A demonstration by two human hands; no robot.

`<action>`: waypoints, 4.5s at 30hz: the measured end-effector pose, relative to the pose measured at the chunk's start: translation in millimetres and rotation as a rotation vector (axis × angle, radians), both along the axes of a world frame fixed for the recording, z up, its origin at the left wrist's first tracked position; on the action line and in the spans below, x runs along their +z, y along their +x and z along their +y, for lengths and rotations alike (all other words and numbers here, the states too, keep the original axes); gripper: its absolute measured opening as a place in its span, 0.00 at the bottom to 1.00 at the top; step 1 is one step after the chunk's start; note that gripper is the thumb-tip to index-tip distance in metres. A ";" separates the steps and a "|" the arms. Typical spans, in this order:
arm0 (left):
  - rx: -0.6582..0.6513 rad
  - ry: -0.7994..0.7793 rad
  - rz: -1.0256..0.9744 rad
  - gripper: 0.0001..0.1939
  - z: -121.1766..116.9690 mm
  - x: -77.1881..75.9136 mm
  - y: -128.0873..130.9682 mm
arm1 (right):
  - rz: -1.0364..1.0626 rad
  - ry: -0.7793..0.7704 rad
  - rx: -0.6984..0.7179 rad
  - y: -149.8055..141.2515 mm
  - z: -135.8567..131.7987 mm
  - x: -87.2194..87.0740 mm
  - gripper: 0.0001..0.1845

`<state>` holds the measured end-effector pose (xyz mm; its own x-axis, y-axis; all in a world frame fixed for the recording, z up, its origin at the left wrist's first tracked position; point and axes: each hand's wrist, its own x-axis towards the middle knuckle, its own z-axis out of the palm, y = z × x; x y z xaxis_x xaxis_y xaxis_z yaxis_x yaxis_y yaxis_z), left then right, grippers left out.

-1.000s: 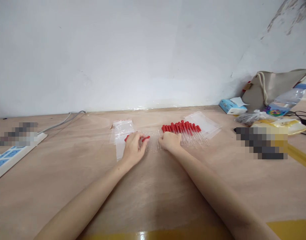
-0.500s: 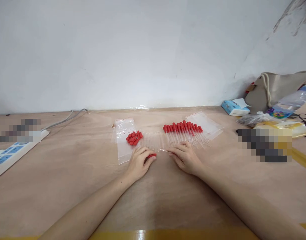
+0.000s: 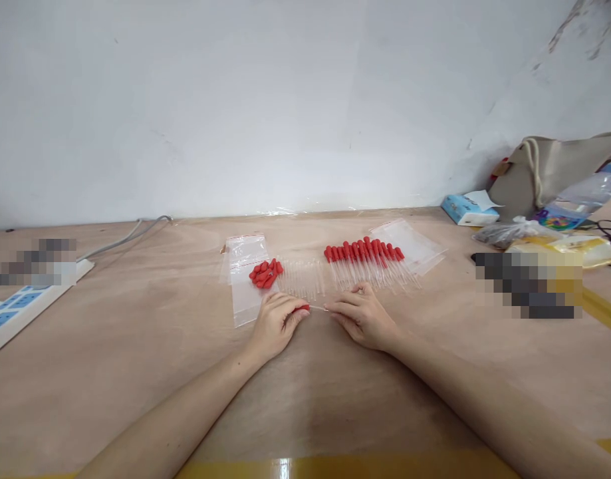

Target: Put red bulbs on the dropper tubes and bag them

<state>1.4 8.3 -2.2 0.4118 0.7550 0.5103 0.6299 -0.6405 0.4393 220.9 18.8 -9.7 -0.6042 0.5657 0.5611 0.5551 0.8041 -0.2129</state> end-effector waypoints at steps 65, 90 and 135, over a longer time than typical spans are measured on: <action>-0.088 -0.065 0.101 0.06 -1.6 -0.4 -2.0 | -0.242 -0.230 -0.742 -58.1 57.0 20.3 0.14; 0.537 0.273 0.336 0.09 64.3 22.6 -20.7 | 0.042 -0.058 -0.507 18.3 25.5 3.4 0.08; 0.078 -0.062 0.079 0.07 -2.8 1.8 -0.1 | -0.019 0.014 0.057 -6.1 0.4 -1.9 0.10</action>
